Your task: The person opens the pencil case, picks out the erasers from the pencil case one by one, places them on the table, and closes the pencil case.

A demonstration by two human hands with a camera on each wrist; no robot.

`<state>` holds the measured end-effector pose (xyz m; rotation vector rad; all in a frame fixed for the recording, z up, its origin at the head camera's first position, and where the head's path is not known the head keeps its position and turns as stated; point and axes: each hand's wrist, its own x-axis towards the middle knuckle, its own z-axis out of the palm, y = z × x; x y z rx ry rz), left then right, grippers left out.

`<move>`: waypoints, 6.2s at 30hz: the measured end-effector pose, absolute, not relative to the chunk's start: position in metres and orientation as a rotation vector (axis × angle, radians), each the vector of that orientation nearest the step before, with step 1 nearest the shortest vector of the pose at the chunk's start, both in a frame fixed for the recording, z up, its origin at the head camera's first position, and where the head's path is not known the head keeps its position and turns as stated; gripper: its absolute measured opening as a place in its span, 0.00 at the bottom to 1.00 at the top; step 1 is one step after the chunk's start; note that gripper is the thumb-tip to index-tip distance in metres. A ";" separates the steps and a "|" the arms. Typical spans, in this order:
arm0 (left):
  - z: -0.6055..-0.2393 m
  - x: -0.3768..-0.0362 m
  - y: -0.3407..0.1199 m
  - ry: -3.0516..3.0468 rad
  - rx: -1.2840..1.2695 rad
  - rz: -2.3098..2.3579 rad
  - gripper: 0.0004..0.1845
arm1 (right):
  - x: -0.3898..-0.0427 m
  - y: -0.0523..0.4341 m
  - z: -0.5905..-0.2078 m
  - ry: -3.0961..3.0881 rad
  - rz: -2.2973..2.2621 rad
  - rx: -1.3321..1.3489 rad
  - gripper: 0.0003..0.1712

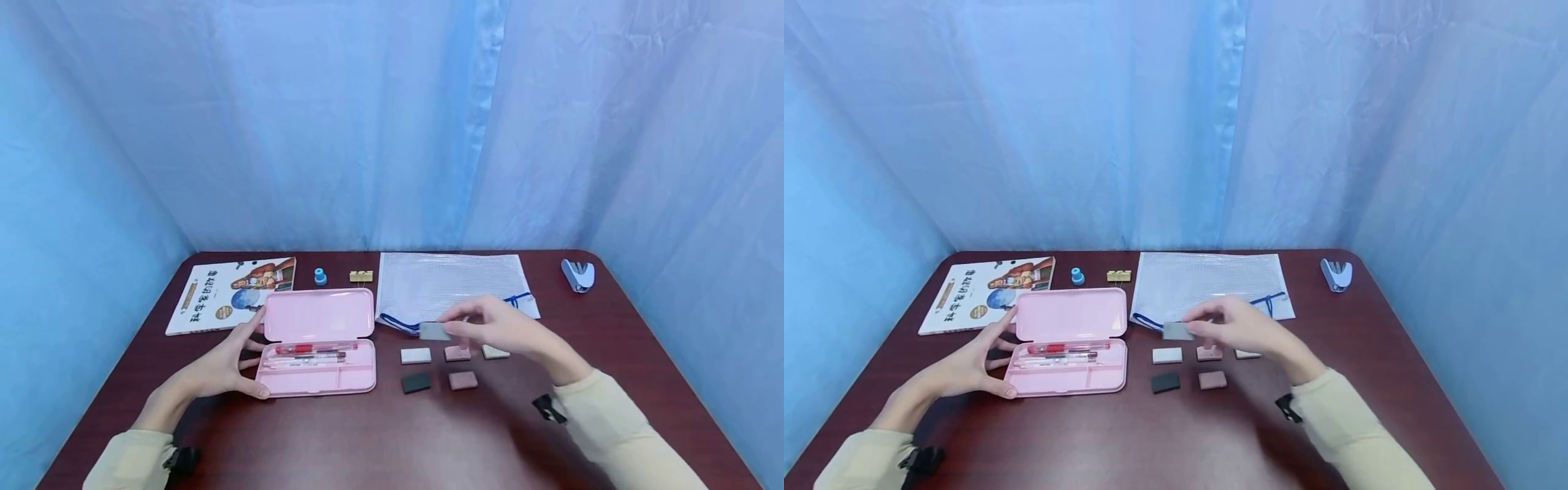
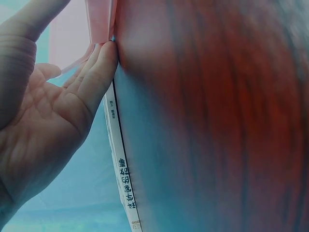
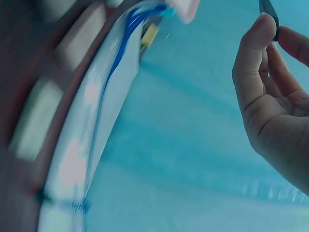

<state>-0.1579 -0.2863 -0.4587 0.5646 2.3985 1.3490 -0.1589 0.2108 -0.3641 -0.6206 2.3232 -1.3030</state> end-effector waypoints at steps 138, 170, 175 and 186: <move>-0.443 -0.146 -0.302 2.189 0.366 1.537 0.24 | -0.162 0.070 -0.442 1.561 -2.009 -0.028 0.23; -0.441 -0.141 -0.307 2.135 0.157 1.435 0.39 | -0.149 0.058 -0.438 2.105 -1.352 -0.302 0.36; -0.438 -0.141 -0.302 2.153 0.174 1.433 0.37 | -0.149 0.059 -0.439 2.128 -1.334 -0.325 0.36; -0.429 -0.140 -0.289 2.399 0.264 1.074 0.37 | -0.146 0.065 -0.451 2.204 -1.373 -0.382 0.40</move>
